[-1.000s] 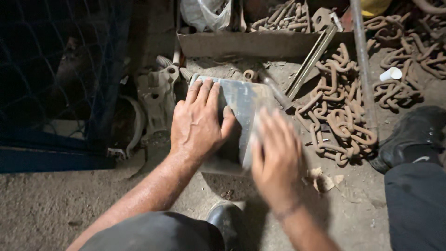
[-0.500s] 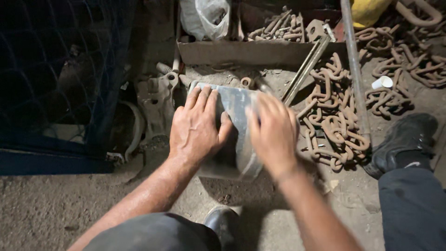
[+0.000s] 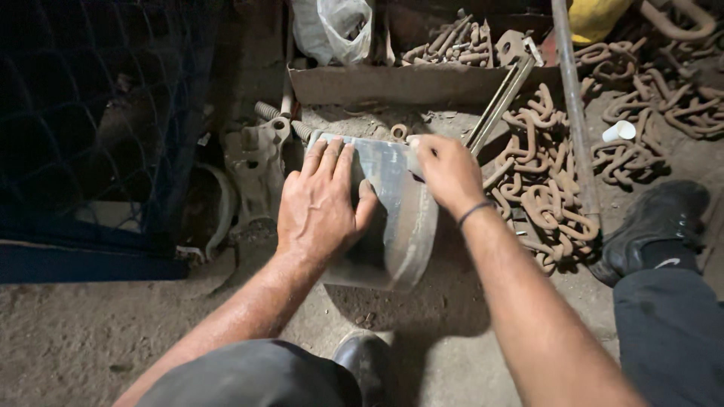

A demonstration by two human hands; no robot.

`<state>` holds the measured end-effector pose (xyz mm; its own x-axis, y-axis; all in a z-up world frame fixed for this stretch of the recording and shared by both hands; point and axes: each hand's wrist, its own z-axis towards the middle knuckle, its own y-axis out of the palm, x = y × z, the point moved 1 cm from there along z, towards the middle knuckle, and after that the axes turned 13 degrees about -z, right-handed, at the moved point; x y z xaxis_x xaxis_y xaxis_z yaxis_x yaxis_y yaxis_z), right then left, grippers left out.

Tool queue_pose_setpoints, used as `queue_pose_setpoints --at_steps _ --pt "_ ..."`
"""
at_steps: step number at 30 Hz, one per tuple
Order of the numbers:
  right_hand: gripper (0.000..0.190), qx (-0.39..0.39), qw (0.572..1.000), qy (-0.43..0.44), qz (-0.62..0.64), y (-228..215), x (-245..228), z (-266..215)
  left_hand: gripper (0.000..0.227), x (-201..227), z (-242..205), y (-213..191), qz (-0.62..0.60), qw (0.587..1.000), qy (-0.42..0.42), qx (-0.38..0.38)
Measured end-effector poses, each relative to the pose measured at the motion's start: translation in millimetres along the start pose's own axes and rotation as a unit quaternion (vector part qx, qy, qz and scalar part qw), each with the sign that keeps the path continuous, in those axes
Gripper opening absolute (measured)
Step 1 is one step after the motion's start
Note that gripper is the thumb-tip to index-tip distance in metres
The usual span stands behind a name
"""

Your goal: The person holds a curved metal piece on a concrete surface and repeatedly rubs its surface with a small abrasive block. The person repositions the metal piece several times to work different areas. The surrounding area contains chains, bolts, and other metal parts.

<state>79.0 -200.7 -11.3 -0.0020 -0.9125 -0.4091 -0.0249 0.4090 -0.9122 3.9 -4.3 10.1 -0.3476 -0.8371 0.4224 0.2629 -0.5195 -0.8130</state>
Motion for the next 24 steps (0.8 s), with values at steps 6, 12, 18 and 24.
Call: queue_pose_setpoints --at_steps 6,12,18,24 --pt "0.03 0.28 0.947 -0.155 -0.013 27.7 -0.4 -138.9 0.062 -6.0 -5.1 5.8 -0.022 1.0 -0.007 -0.004" --pt "0.031 0.231 0.962 -0.144 0.005 26.3 8.7 -122.7 0.062 -5.3 -9.1 7.8 0.007 1.0 0.004 0.006" --pt "0.03 0.11 0.984 -0.101 0.098 -5.5 5.1 -22.9 0.06 -4.1 5.9 5.8 0.008 1.0 0.002 0.004" --pt "0.031 0.23 0.965 -0.124 0.016 14.9 -14.3 -140.1 0.058 -6.3 -1.5 5.4 -0.035 0.999 -0.005 0.009"
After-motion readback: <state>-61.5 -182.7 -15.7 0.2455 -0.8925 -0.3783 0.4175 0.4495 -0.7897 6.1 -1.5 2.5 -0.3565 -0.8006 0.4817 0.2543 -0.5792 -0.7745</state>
